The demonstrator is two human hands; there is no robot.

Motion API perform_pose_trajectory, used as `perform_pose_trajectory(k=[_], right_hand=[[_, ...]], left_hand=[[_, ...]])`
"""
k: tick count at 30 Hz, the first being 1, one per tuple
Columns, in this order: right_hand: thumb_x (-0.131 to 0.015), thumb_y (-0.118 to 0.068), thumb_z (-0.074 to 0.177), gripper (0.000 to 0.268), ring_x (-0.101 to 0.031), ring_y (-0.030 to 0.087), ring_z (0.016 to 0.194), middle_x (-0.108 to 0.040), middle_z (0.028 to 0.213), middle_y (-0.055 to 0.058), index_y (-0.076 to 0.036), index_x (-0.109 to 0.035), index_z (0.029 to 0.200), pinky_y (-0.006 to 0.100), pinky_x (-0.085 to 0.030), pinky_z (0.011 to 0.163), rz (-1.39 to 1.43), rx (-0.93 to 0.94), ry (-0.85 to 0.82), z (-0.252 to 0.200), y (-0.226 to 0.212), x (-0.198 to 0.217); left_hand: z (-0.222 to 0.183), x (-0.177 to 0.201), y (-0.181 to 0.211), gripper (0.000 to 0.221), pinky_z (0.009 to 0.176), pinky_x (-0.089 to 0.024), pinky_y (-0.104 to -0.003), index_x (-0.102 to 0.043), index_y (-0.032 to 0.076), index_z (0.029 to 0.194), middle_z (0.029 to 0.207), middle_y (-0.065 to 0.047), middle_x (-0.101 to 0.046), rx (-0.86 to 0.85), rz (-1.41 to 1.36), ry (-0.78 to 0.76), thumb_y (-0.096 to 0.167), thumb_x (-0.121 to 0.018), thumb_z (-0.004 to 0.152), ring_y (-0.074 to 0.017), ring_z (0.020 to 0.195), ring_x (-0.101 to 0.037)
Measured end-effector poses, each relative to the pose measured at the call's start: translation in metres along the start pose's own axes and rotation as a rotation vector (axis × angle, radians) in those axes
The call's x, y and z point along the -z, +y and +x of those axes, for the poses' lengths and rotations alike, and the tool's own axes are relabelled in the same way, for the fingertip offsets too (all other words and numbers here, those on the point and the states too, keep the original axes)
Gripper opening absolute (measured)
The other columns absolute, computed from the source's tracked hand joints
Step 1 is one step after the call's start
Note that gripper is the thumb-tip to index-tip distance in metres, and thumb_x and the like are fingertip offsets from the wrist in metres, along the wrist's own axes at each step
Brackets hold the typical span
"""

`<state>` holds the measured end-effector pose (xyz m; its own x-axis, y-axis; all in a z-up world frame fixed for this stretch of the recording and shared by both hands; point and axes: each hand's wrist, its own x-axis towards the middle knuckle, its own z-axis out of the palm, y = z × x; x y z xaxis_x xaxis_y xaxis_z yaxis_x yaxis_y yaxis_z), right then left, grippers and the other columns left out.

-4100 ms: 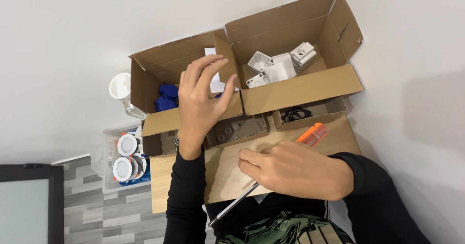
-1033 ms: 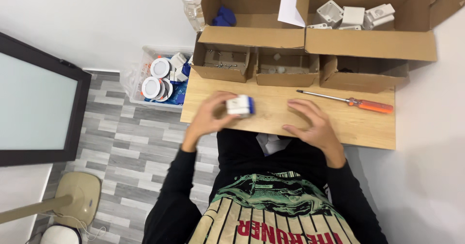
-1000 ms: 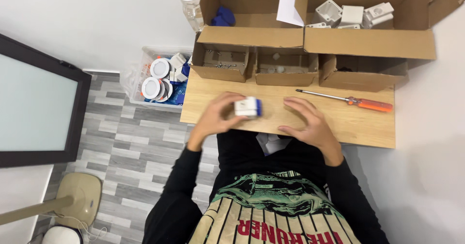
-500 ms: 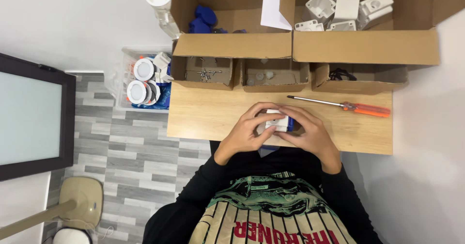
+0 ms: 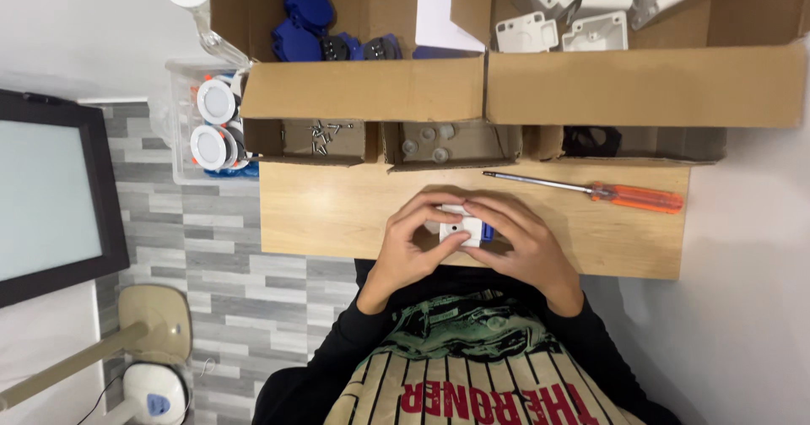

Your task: The person assembles electrical sockets and boxes by hand and using a screwdriver, picking up various plastic components and screws from cardboard boxes and joining them together.

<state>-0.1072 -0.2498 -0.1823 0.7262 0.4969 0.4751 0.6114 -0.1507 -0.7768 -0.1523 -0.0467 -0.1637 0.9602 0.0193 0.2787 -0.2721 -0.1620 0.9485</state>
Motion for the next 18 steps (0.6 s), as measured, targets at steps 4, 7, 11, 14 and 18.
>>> perform_pose_trajectory(k=[4, 7, 11, 14, 18], right_hand=[[-0.093, -0.007, 0.082, 0.057, -0.076, 0.04, 0.118, -0.075, 0.134, 0.019, 0.002, -0.074, 0.134, 0.053, -0.061, 0.101, -0.035, 0.035, -0.01, 0.002, -0.001, 0.004], [-0.092, -0.011, 0.085, 0.051, -0.076, 0.041, 0.114, -0.076, 0.13, 0.02, 0.003, -0.075, 0.131, 0.053, -0.061, 0.098, -0.078, 0.052, 0.027, -0.01, 0.009, -0.001], [-0.095, -0.011, 0.082, 0.053, -0.077, 0.043, 0.113, -0.077, 0.128, 0.022, 0.004, -0.075, 0.129, 0.054, -0.061, 0.096, -0.073, 0.09, 0.051, 0.001, -0.002, 0.005], [-0.093, -0.01, 0.083, 0.053, -0.076, 0.043, 0.115, -0.077, 0.13, 0.02, 0.003, -0.075, 0.131, 0.054, -0.061, 0.097, -0.047, 0.082, 0.045, 0.003, -0.004, 0.006], [-0.094, -0.011, 0.083, 0.052, -0.077, 0.044, 0.113, -0.077, 0.128, 0.022, 0.004, -0.074, 0.129, 0.054, -0.062, 0.095, -0.048, 0.065, 0.044, 0.001, -0.001, 0.002]], left_hand=[[0.004, -0.005, 0.005, 0.031, 0.096, -0.063, -0.051, -0.071, 0.008, 0.094, 0.116, -0.014, -0.08, -0.163, 0.198, 0.111, 0.019, -0.098, 0.084, -0.0394, 0.108, -0.077], [0.008, -0.013, 0.012, 0.022, 0.096, -0.064, -0.055, -0.074, 0.004, 0.1, 0.116, -0.016, -0.082, -0.274, 0.18, 0.001, 0.014, -0.092, 0.09, -0.042, 0.109, -0.079], [0.011, 0.003, 0.039, 0.011, 0.097, -0.063, -0.052, -0.079, 0.004, 0.105, 0.119, -0.013, -0.083, -0.359, 0.306, -0.164, -0.002, -0.075, 0.098, -0.041, 0.11, -0.079], [0.014, 0.011, 0.039, 0.018, 0.094, -0.064, -0.05, -0.081, 0.005, 0.105, 0.111, -0.012, -0.083, -0.326, 0.321, -0.239, -0.009, -0.072, 0.096, -0.0398, 0.102, -0.078], [0.022, 0.013, 0.03, 0.014, 0.085, -0.064, -0.047, -0.082, 0.007, 0.107, 0.105, -0.012, -0.081, -0.327, 0.339, -0.234, -0.001, -0.079, 0.096, -0.0372, 0.09, -0.074]])
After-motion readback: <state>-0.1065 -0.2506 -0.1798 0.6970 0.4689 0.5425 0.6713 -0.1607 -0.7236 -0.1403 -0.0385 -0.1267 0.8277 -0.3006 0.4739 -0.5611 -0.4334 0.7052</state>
